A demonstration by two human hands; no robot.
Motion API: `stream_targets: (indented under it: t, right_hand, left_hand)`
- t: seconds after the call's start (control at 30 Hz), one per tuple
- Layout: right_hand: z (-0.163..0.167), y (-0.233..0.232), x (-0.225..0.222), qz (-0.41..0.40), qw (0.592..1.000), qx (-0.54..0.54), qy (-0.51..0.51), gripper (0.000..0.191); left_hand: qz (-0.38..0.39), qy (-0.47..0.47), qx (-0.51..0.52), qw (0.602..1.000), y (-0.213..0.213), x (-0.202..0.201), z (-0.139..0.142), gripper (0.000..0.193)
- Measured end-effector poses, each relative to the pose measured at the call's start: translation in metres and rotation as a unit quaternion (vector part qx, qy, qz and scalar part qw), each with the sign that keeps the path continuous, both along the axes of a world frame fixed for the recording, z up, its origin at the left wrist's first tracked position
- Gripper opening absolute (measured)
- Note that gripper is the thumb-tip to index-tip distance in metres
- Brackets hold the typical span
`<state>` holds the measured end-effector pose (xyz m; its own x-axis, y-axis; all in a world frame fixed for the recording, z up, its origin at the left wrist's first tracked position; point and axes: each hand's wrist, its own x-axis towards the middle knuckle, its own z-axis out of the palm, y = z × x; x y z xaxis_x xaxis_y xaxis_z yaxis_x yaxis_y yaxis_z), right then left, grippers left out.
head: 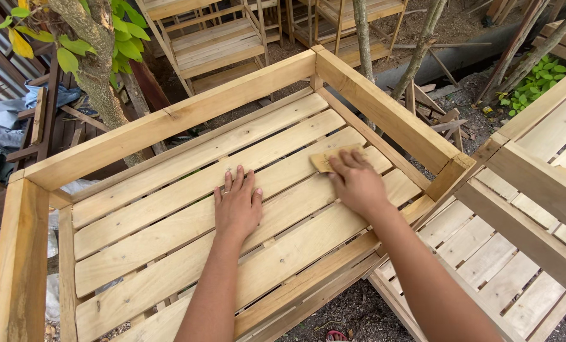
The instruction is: The person sands the surface of a wooden crate using a sanding block. They move the block back and forth across the slats and frame, applying pressure to smooth the wood. The person occasionally adjusts the sanding block and continues sanding different sections of the crate.
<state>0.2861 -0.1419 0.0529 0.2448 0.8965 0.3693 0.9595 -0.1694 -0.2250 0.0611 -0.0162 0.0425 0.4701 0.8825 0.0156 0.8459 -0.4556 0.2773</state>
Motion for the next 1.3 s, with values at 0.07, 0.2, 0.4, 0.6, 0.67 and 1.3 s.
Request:
stream_targets:
  t: [0.07, 0.2, 0.4, 0.6, 0.67, 1.3]
  right_hand:
    - [-0.006, -0.001, -0.019, 0.122, 0.992, 0.010, -0.029, 0.043]
    - [-0.002, 0.000, -0.024, 0.162, 0.986, -0.026, 0.025, 0.042]
    - [0.012, 0.026, -0.026, -0.070, 0.996, -0.061, 0.008, 0.048]
    - [-0.012, 0.035, -0.053, 0.109, 0.993, -0.016, -0.036, 0.043]
    - [-0.015, 0.036, -0.041, 0.064, 0.997, -0.015, -0.036, 0.044]
    - [0.007, 0.049, -0.068, 0.030, 0.995, -0.094, 0.007, 0.052]
  left_hand:
    - [0.002, 0.000, 0.002, 1.000, 0.002, 0.000, -0.002, 0.056]
    - [0.000, -0.012, 0.003, 1.000, 0.005, 0.002, -0.003, 0.054]
    - [0.011, -0.010, -0.007, 1.000, 0.003, 0.001, -0.003, 0.052]
    - [0.004, -0.022, -0.007, 1.000, 0.005, -0.001, -0.004, 0.052]
    - [-0.003, -0.033, -0.002, 0.999, 0.005, -0.001, -0.005, 0.052]
    - [0.002, -0.025, -0.006, 1.000, 0.001, -0.001, -0.004, 0.052]
